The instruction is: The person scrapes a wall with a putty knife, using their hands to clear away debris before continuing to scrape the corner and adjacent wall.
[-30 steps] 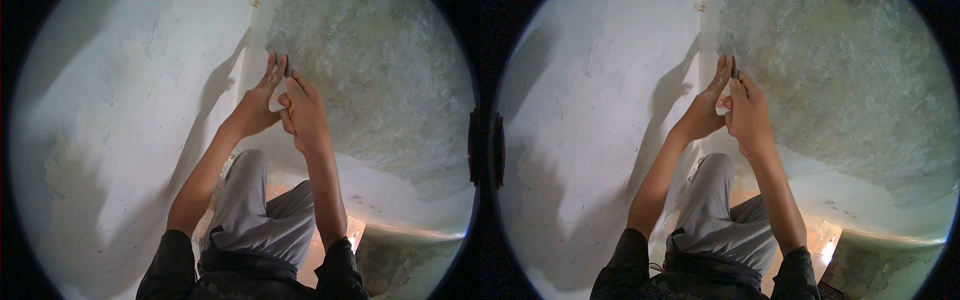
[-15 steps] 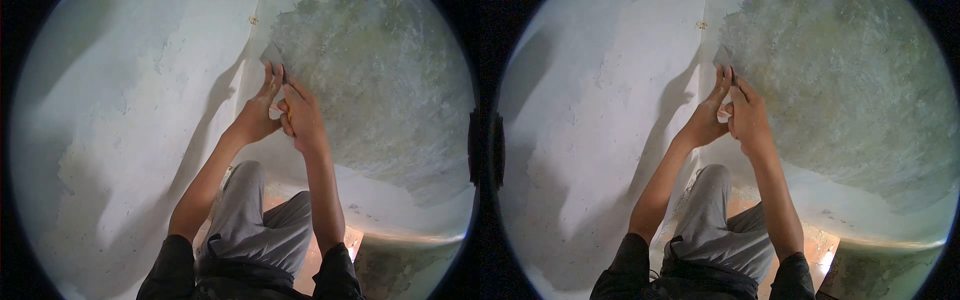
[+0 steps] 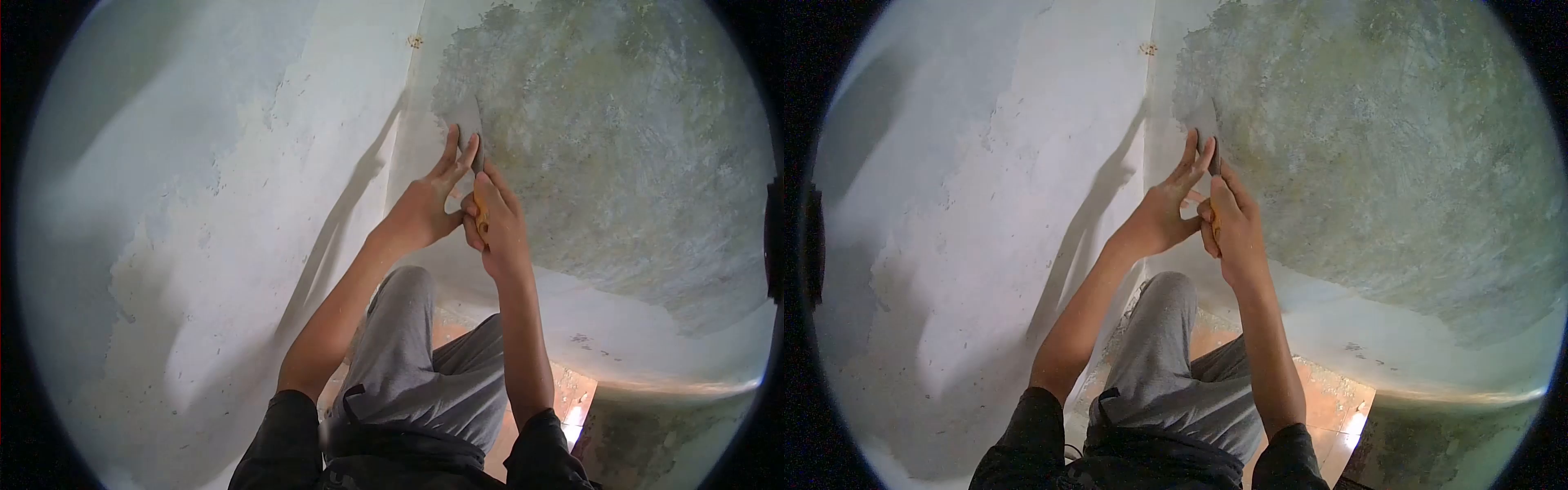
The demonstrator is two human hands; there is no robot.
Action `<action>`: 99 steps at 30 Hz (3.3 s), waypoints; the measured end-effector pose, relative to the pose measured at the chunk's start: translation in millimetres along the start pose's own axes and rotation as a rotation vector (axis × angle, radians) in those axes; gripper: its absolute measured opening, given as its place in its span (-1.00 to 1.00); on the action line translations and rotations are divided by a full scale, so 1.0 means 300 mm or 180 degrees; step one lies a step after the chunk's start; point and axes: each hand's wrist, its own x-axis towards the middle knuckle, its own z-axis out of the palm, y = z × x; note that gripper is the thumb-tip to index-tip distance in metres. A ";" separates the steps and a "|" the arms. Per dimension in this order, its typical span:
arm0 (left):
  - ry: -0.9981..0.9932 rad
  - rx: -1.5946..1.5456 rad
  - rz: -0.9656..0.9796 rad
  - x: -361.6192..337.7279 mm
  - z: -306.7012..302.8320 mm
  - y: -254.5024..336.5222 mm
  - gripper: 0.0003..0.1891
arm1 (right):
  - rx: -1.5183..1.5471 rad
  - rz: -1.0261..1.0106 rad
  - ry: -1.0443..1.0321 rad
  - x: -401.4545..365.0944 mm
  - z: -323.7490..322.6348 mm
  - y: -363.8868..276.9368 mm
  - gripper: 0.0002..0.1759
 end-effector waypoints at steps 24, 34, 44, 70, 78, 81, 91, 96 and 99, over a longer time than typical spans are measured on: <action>-0.0872 0.0237 -0.0632 -0.407 0.372 -0.107 -0.06 | 0.2155 0.1197 0.0198 -0.573 -0.276 0.427 -0.36; -0.0696 0.0319 -0.0680 -0.409 0.410 -0.051 -0.05 | 0.2654 0.1158 0.0102 -0.647 -0.311 0.441 -0.37; -0.0728 0.0263 -0.0833 -0.430 0.450 -0.036 -0.05 | 0.2884 0.1142 0.0026 -0.674 -0.329 0.460 -0.34; -0.0721 -0.0039 -0.0764 -0.471 0.467 -0.050 -0.08 | 0.2672 0.1184 0.0016 -0.659 -0.309 0.430 -0.40; -0.0579 -0.0077 -0.1040 -0.509 0.427 -0.065 -0.11 | 0.2364 0.1331 0.0002 -0.618 -0.257 0.429 -0.41; -0.0561 -0.0127 -0.1230 -0.520 0.407 -0.079 -0.12 | 0.2344 0.1318 -0.0068 -0.605 -0.239 0.433 -0.40; -0.0547 -0.0128 -0.1379 -0.543 0.367 -0.100 -0.17 | 0.2391 0.1611 0.0113 -0.590 -0.202 0.464 -0.41; -0.0577 -0.0213 -0.1384 -0.555 0.372 -0.120 -0.20 | 0.2446 0.1580 0.0074 -0.591 -0.209 0.489 -0.45; -0.0403 0.0114 -0.1024 -0.563 0.394 -0.130 -0.23 | 0.2408 0.1547 0.0076 -0.591 -0.211 0.501 -0.46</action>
